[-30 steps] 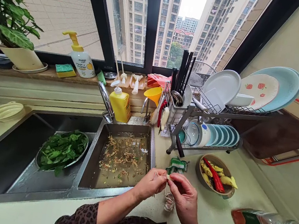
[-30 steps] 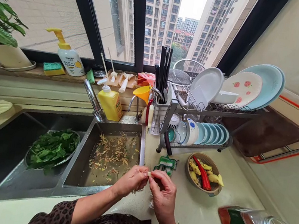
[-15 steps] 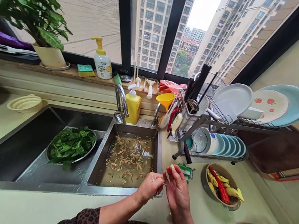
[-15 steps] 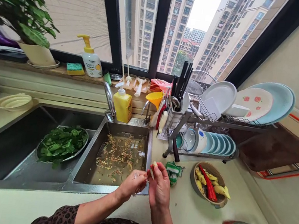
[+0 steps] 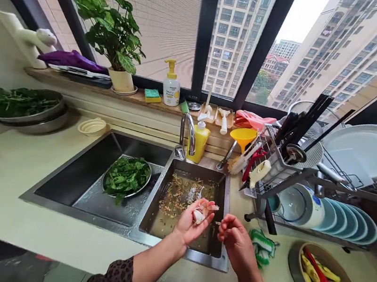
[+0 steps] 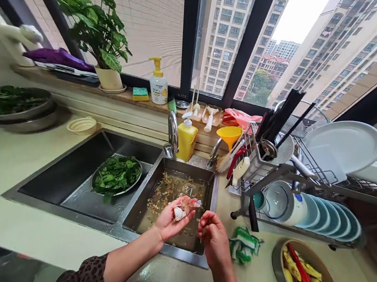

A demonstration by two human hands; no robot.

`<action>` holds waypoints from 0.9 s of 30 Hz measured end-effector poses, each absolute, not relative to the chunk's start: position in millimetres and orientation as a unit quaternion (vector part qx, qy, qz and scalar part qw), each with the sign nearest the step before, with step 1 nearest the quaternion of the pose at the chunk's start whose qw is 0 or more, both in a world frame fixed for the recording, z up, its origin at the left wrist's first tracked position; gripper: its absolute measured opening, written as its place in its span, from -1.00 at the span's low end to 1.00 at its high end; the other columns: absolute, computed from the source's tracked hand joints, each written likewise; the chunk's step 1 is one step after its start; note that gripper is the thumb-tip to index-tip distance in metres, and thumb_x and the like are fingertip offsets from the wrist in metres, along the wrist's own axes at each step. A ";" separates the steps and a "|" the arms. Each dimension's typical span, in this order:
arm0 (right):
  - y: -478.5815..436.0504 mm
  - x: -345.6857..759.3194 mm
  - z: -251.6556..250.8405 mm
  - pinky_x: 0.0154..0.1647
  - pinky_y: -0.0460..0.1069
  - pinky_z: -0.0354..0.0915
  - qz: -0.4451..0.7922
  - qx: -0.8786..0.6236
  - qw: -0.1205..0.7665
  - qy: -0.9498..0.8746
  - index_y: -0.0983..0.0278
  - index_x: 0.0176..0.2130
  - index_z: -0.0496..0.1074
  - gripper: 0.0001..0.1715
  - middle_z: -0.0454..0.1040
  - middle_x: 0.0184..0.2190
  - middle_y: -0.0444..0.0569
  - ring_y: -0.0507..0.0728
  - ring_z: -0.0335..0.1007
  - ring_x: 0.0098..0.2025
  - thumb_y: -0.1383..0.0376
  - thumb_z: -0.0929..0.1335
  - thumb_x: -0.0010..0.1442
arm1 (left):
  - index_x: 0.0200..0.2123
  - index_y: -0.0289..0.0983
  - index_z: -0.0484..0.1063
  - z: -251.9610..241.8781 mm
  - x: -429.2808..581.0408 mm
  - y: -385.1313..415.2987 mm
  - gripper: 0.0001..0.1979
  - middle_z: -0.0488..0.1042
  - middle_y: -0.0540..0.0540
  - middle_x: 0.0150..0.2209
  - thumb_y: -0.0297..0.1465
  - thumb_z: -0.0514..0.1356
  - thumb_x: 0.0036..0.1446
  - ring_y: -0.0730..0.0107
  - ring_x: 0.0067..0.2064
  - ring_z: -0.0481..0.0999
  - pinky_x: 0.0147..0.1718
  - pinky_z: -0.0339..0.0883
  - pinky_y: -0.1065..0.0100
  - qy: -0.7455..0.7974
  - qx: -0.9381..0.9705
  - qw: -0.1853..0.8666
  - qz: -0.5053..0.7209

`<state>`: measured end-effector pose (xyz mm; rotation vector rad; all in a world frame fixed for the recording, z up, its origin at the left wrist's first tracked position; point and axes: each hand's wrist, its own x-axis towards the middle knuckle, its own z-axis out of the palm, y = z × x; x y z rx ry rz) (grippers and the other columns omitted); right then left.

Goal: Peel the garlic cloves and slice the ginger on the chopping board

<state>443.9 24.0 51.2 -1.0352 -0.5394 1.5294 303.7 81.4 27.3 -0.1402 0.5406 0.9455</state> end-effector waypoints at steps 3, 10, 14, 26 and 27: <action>18.3 442.9 51.9 -0.54 -0.12 0.09 0.550 -0.527 0.542 -0.356 0.27 -0.38 0.43 -0.87 0.31 -0.57 -0.18 -0.02 0.12 -0.55 0.25 0.36 0.02 | -0.31 -0.35 0.39 24.3 316.2 79.6 -0.86 0.54 -0.17 -0.30 -0.42 0.05 0.17 0.30 -0.26 0.56 -0.21 0.40 0.26 0.241 -0.069 0.859 0.446; 6.1 432.5 48.1 -0.29 -0.03 0.25 0.341 -0.610 0.461 -0.547 0.18 -0.15 0.46 -0.64 0.48 -0.31 -0.05 0.14 0.35 -0.31 0.18 0.42 0.00 | -0.37 -0.33 0.38 29.8 346.9 57.7 -0.83 0.46 0.00 -0.45 -0.32 0.20 0.06 0.56 -0.50 0.42 -0.48 0.29 0.49 0.293 0.003 0.841 0.456; 6.5 437.4 43.3 -0.32 -0.03 0.26 0.405 -0.610 0.499 -0.463 0.22 -0.19 0.49 -0.67 0.50 -0.36 -0.04 0.11 0.36 -0.37 0.10 0.33 0.11 | -0.42 -0.33 0.34 35.4 350.0 53.0 -0.70 0.40 -0.01 -0.47 -0.19 0.25 0.00 0.51 -0.43 0.42 -0.41 0.30 0.45 0.266 0.034 0.850 0.453; -49.8 533.7 41.1 -0.72 -0.21 -0.14 0.592 -0.477 0.636 -0.129 0.25 -0.33 0.36 -0.75 0.40 -0.51 -0.15 -0.16 -0.15 -0.70 0.19 0.43 -0.01 | -0.41 -0.31 0.26 12.1 330.4 65.4 -0.57 0.20 0.15 -0.63 -0.12 0.33 -0.16 0.75 -0.70 -0.04 -0.74 -0.33 0.62 0.369 0.230 0.829 0.351; -58.4 540.3 38.8 -0.71 -0.21 -0.13 0.585 -0.481 0.642 -0.119 0.24 -0.30 0.37 -0.74 0.42 -0.50 -0.14 -0.15 -0.13 -0.70 0.20 0.43 -0.01 | -0.37 -0.31 0.28 12.9 331.9 64.5 -0.56 0.20 0.16 -0.63 -0.14 0.34 -0.17 0.76 -0.71 -0.05 -0.75 -0.34 0.62 0.366 0.244 0.830 0.343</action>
